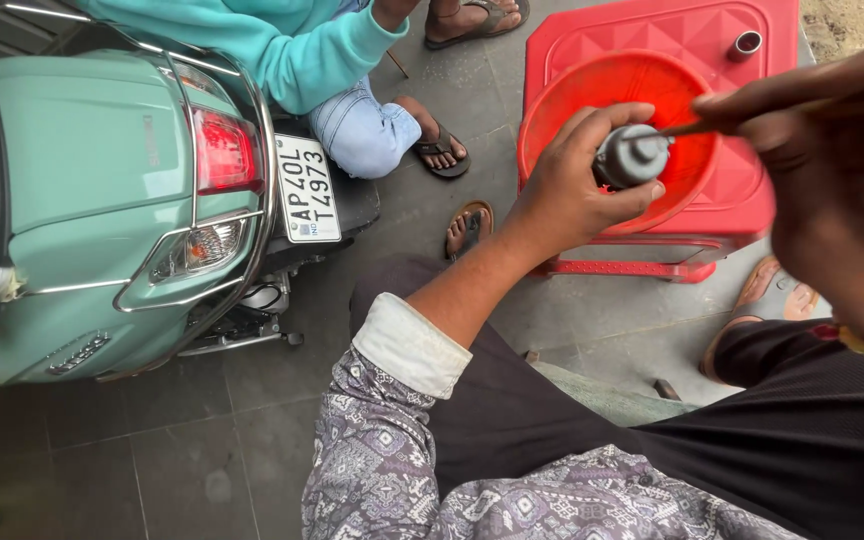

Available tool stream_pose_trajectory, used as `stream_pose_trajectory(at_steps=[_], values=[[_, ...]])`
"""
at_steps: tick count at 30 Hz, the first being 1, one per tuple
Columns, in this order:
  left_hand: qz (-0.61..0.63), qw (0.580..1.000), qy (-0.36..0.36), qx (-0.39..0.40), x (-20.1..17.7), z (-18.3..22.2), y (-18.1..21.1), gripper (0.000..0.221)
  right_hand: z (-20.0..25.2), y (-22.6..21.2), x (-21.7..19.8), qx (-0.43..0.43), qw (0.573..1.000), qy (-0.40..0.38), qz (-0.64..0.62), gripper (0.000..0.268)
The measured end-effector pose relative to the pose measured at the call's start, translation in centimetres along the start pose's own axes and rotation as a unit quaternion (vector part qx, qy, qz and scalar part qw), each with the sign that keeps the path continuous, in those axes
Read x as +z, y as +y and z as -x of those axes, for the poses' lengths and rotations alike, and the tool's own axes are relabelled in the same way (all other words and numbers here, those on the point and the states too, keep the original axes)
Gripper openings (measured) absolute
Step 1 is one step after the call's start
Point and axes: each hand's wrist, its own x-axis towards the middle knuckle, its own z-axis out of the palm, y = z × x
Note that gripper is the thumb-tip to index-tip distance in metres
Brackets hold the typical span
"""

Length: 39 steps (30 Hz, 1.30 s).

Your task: Inspecting and cleaning a motorcycle carburetor component over a plastic bucket.

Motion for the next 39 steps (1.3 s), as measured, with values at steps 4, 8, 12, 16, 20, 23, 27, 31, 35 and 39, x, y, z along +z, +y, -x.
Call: stream_pose_trajectory(at_steps=[4,8,12,16,20,23,27,31,35,39], values=[[0.049,0.999,0.000,-0.018,-0.5,-0.2,0.0,0.053,3.6,5.2,-2.3,0.012,0.997,0.028,-0.070,0.033],[0.025,1.000,0.009,0.001,-0.2,0.0,-0.7,0.050,3.9,5.6,-2.3,0.073,0.993,0.045,-0.076,0.033],[0.094,0.995,-0.012,-0.044,-0.2,0.6,-0.7,0.048,2.8,3.6,-1.8,0.075,0.995,0.043,-0.056,0.020],[0.105,0.993,-0.023,-0.054,-0.4,0.2,-0.3,0.047,3.5,5.0,-1.6,0.108,0.987,0.050,-0.104,0.022],[0.100,0.994,-0.038,-0.039,-0.3,-0.3,-0.8,0.046,2.5,4.8,-1.7,0.109,0.990,0.037,-0.080,0.020],[0.039,0.998,-0.044,-0.010,-0.5,-0.8,-1.2,0.046,1.8,5.1,-1.5,0.040,0.999,0.020,0.001,0.019],[-0.001,0.999,-0.049,0.006,-1.0,-1.1,-0.9,0.046,1.6,5.7,-1.2,0.074,0.996,0.026,-0.036,0.020],[0.007,0.998,-0.055,0.016,-1.3,-1.3,-1.0,0.047,0.8,5.8,-1.1,0.114,0.988,0.040,-0.093,0.021],[0.010,0.998,-0.060,0.011,-1.5,-1.5,-1.2,0.047,1.0,6.7,-0.9,0.092,0.993,0.023,-0.067,0.019],[0.000,0.998,-0.062,0.018,-1.6,-1.6,-1.4,0.047,0.8,7.4,-0.6,0.030,0.998,0.007,-0.047,0.023]])
